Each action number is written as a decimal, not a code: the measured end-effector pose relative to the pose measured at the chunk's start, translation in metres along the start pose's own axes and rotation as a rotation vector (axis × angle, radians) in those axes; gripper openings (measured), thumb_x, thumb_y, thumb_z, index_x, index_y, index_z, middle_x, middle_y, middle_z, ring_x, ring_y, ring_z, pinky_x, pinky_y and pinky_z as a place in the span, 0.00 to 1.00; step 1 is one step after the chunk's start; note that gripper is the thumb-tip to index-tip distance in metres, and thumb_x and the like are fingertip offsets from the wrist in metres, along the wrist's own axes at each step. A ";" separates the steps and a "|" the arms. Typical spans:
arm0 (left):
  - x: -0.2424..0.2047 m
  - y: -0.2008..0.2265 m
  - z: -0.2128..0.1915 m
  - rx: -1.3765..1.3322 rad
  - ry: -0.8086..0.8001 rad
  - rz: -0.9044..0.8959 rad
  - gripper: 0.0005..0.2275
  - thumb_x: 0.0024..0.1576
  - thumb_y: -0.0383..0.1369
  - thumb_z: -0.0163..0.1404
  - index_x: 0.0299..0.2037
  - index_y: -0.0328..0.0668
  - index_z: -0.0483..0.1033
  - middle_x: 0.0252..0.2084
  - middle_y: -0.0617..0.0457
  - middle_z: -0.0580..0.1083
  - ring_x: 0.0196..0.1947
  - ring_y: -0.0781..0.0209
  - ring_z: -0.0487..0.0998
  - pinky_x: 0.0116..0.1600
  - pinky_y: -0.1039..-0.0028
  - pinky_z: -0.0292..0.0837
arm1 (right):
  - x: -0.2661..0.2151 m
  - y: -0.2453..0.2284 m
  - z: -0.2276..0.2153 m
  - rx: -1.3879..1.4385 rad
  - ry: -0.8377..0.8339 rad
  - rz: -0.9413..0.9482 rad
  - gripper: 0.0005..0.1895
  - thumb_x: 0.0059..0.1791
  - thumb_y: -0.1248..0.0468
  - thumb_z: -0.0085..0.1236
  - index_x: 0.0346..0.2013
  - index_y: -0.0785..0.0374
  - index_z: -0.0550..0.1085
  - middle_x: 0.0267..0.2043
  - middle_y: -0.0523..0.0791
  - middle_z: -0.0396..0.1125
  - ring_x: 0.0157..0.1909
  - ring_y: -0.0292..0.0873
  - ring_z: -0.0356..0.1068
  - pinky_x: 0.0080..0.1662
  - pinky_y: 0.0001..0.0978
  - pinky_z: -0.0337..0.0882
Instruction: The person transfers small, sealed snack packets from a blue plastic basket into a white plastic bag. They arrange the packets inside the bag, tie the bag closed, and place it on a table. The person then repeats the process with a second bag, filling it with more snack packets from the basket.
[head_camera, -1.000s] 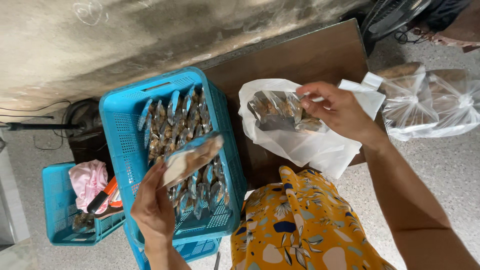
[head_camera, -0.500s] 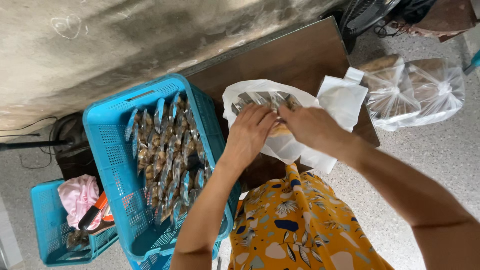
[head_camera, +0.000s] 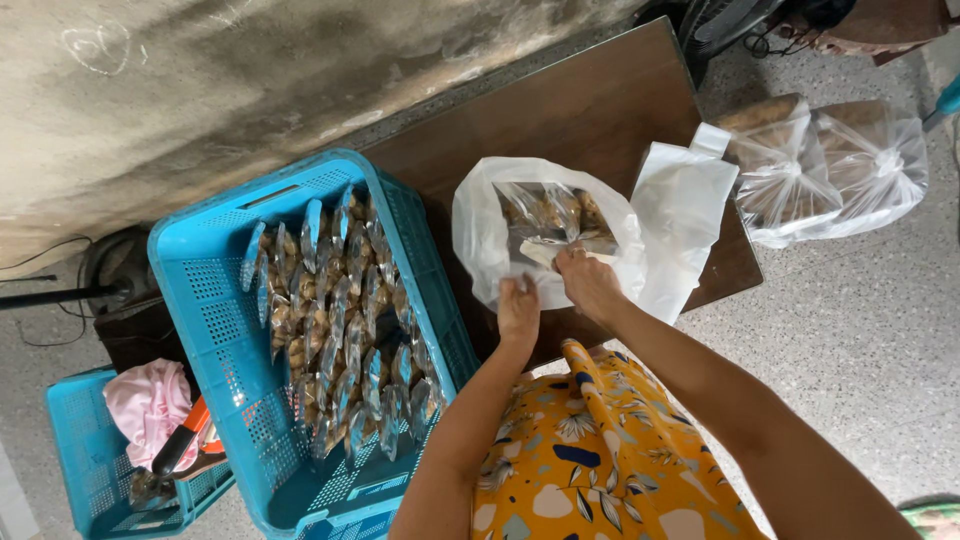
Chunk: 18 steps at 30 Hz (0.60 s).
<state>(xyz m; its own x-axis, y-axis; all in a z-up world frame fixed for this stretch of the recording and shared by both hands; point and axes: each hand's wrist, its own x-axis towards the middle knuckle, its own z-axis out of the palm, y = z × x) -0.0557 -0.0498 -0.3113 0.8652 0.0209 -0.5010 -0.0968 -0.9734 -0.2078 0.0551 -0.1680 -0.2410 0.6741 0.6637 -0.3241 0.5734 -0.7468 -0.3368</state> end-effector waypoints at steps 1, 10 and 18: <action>-0.004 -0.002 0.004 -0.023 -0.077 0.050 0.15 0.63 0.32 0.44 0.58 0.45 0.76 0.46 0.50 0.80 0.53 0.54 0.76 0.62 0.59 0.52 | 0.005 0.004 0.011 -0.041 0.017 0.004 0.09 0.49 0.68 0.48 0.43 0.63 0.70 0.44 0.57 0.69 0.40 0.58 0.75 0.37 0.50 0.77; -0.049 -0.014 -0.034 -0.350 -0.236 0.101 0.10 0.65 0.34 0.45 0.48 0.51 0.82 0.48 0.52 0.80 0.53 0.53 0.77 0.61 0.57 0.59 | 0.033 0.038 0.113 -0.055 0.062 0.145 0.10 0.48 0.67 0.49 0.43 0.60 0.74 0.45 0.56 0.69 0.46 0.58 0.75 0.34 0.48 0.79; -0.059 -0.056 -0.137 -0.426 0.109 -0.212 0.24 0.55 0.38 0.53 0.64 0.69 0.66 0.76 0.46 0.37 0.72 0.22 0.47 0.65 0.28 0.53 | 0.037 0.030 0.090 -0.077 -0.139 0.311 0.12 0.52 0.62 0.49 0.42 0.62 0.79 0.42 0.54 0.76 0.47 0.56 0.77 0.47 0.49 0.78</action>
<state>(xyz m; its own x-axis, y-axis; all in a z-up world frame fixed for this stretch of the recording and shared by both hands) -0.0343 -0.0280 -0.1552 0.8926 0.2268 -0.3897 0.2775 -0.9575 0.0785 0.0558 -0.1620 -0.3426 0.7551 0.3996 -0.5197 0.3881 -0.9114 -0.1369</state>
